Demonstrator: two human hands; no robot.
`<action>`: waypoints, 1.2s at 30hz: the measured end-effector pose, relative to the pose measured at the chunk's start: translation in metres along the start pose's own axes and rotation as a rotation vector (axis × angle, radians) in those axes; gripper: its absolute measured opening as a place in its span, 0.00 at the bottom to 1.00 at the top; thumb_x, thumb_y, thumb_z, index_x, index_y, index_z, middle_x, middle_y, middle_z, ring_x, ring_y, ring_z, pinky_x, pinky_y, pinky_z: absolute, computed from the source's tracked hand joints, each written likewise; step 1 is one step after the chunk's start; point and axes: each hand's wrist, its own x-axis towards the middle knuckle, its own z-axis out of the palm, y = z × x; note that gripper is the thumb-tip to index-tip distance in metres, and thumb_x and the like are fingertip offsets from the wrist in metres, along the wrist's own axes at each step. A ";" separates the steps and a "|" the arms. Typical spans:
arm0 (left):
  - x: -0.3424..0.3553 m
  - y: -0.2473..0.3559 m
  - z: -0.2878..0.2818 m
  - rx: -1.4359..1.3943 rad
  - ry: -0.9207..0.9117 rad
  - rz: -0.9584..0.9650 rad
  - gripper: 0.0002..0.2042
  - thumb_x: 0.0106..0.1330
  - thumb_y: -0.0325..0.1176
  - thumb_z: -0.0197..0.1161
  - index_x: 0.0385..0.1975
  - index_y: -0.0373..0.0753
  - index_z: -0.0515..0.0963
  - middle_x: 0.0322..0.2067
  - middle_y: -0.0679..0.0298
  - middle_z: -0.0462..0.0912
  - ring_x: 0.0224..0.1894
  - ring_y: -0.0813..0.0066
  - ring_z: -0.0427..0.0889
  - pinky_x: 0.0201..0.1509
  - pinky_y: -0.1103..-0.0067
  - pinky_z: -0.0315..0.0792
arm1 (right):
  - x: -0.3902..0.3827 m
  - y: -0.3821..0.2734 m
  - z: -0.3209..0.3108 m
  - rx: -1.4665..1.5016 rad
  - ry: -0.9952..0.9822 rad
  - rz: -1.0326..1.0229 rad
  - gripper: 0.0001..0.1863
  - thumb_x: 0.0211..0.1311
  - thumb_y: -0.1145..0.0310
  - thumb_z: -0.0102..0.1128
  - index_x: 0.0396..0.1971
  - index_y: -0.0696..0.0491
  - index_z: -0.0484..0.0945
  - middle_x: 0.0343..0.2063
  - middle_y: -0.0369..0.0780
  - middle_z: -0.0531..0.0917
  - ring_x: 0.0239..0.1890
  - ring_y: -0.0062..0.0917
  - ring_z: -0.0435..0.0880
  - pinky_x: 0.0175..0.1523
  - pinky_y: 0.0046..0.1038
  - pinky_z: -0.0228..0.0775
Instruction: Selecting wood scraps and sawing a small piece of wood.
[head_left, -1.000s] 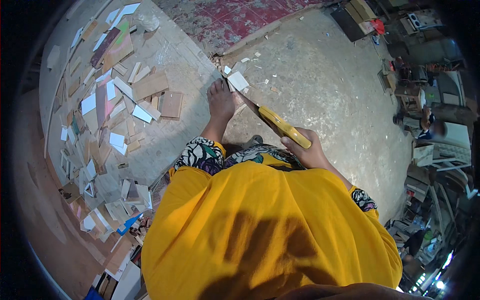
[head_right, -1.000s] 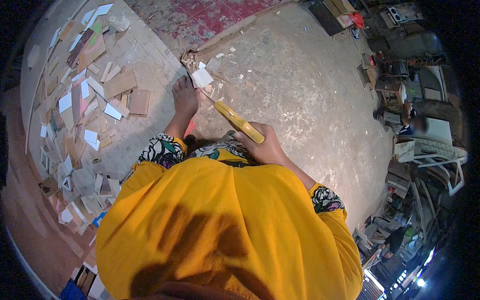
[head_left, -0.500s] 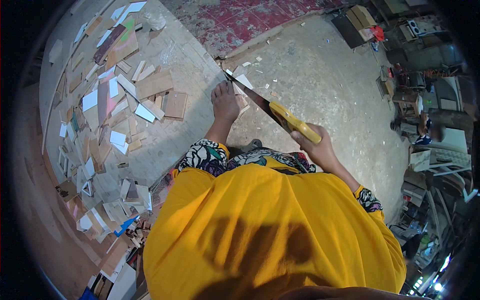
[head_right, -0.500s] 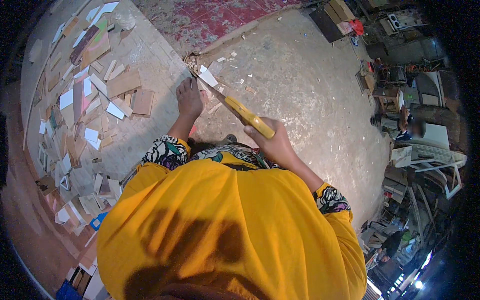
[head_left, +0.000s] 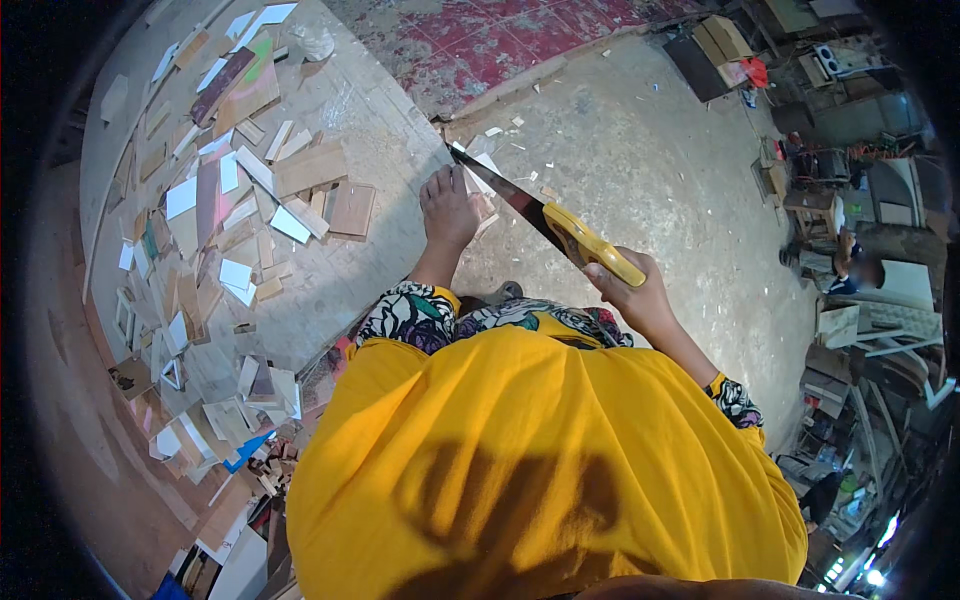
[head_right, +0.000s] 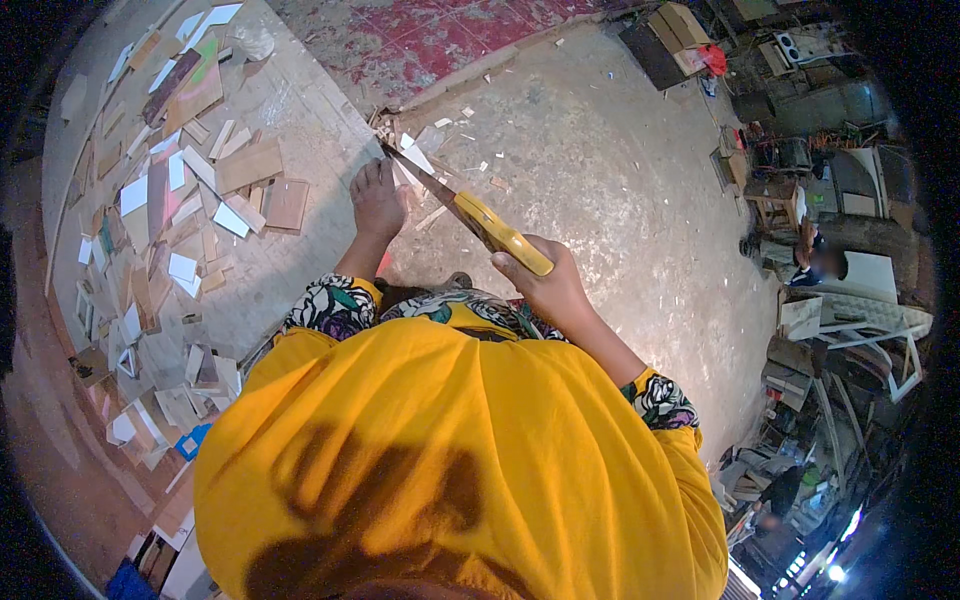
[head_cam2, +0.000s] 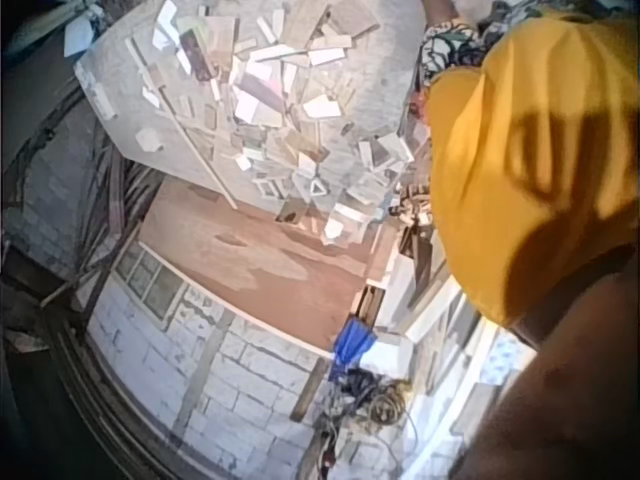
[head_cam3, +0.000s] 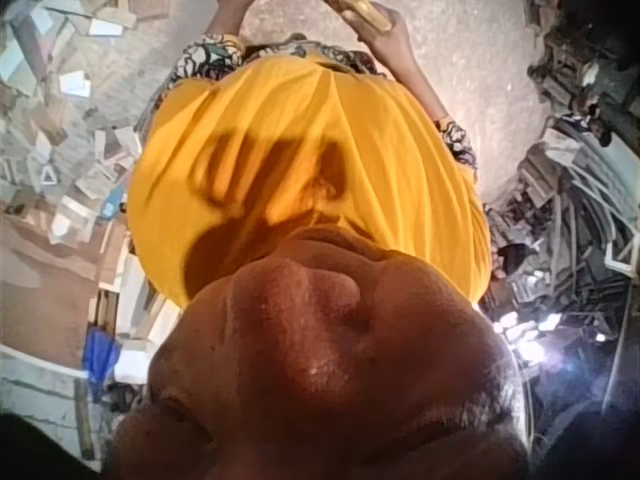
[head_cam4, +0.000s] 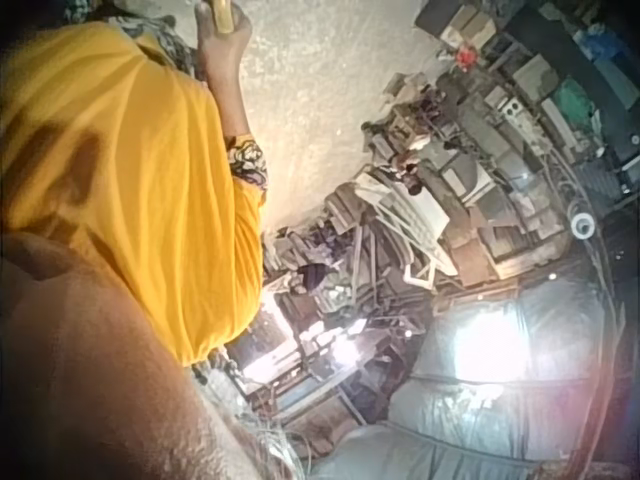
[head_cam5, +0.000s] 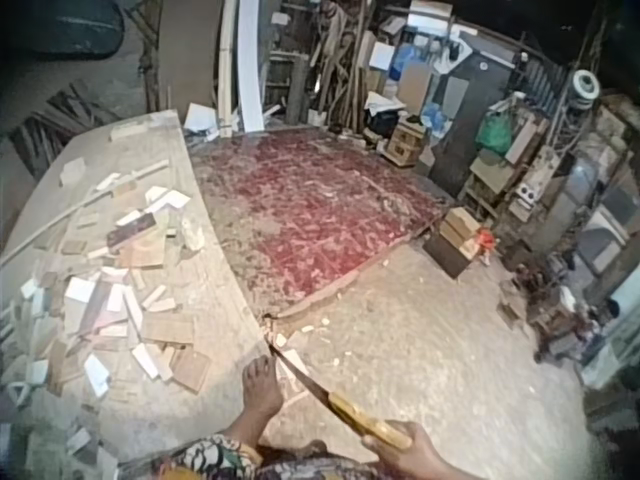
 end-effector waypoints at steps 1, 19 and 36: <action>0.000 0.000 0.001 0.006 0.006 0.006 0.28 0.55 0.41 0.59 0.54 0.36 0.63 0.54 0.54 0.64 0.57 0.57 0.60 0.62 0.64 0.51 | 0.001 -0.001 -0.001 0.001 -0.011 0.012 0.14 0.56 0.62 0.60 0.26 0.59 0.75 0.15 0.37 0.73 0.20 0.21 0.70 0.28 0.25 0.64; 0.002 0.002 -0.001 -0.056 0.048 -0.014 0.27 0.53 0.39 0.61 0.53 0.35 0.64 0.52 0.53 0.65 0.57 0.55 0.60 0.61 0.64 0.53 | 0.003 0.015 -0.004 0.051 -0.015 -0.040 0.13 0.57 0.64 0.60 0.27 0.61 0.75 0.17 0.34 0.72 0.22 0.17 0.68 0.29 0.22 0.63; 0.005 0.009 -0.009 -0.030 0.051 0.002 0.27 0.51 0.38 0.62 0.51 0.35 0.65 0.51 0.56 0.65 0.55 0.59 0.62 0.61 0.66 0.54 | -0.001 0.055 0.009 0.193 -0.032 -0.043 0.11 0.57 0.66 0.60 0.30 0.60 0.76 0.21 0.32 0.73 0.25 0.15 0.68 0.30 0.20 0.62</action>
